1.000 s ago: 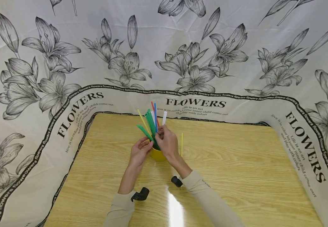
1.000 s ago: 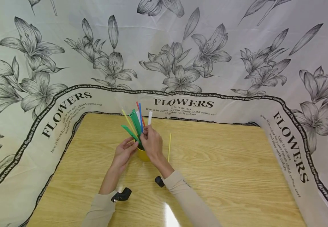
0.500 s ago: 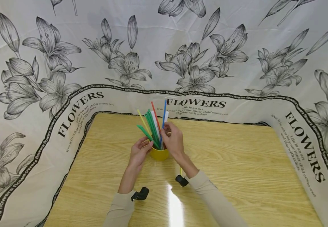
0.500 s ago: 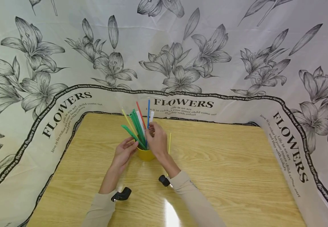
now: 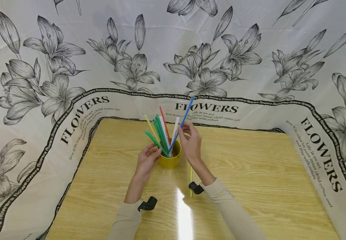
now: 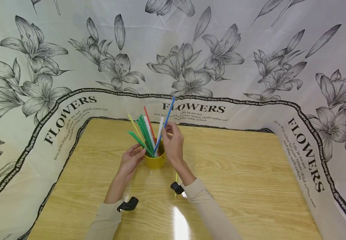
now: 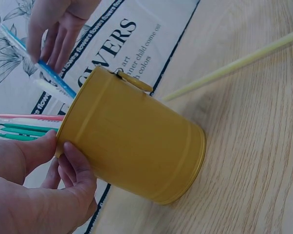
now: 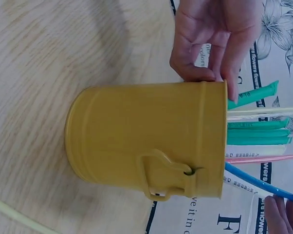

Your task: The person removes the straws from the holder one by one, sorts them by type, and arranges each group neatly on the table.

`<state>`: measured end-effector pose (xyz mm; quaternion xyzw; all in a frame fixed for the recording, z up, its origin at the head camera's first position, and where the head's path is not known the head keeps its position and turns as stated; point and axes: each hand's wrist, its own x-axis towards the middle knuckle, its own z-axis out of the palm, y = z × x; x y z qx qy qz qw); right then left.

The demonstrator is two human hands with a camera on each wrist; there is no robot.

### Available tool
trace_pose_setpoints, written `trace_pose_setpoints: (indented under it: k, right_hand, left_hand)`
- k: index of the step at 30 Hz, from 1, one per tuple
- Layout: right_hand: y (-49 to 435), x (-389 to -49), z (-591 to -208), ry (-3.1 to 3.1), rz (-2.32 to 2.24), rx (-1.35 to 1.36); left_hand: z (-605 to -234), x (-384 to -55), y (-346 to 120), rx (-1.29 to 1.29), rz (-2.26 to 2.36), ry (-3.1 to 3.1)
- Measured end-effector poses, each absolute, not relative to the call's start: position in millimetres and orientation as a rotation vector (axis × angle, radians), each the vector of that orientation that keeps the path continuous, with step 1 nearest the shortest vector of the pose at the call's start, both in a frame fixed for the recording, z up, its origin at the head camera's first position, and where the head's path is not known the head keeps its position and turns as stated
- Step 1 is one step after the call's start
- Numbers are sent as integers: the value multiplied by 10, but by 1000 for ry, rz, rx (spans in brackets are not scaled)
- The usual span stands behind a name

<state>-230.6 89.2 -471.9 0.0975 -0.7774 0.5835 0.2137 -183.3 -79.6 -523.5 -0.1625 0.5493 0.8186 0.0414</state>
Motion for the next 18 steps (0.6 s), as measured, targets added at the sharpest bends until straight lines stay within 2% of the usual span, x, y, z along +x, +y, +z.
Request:
trace_pose_setpoints:
  k: [13, 18]
  right_hand:
    - [1037, -2326, -4598, -2069, 1724, 208]
    - [1092, -2219, -4409, -2039, 1823, 212]
  left_hand:
    - [-5250, -1854, -799, -513, 2495, 1689]
    - [-5248, -1842, -808, -499, 2500, 1677]
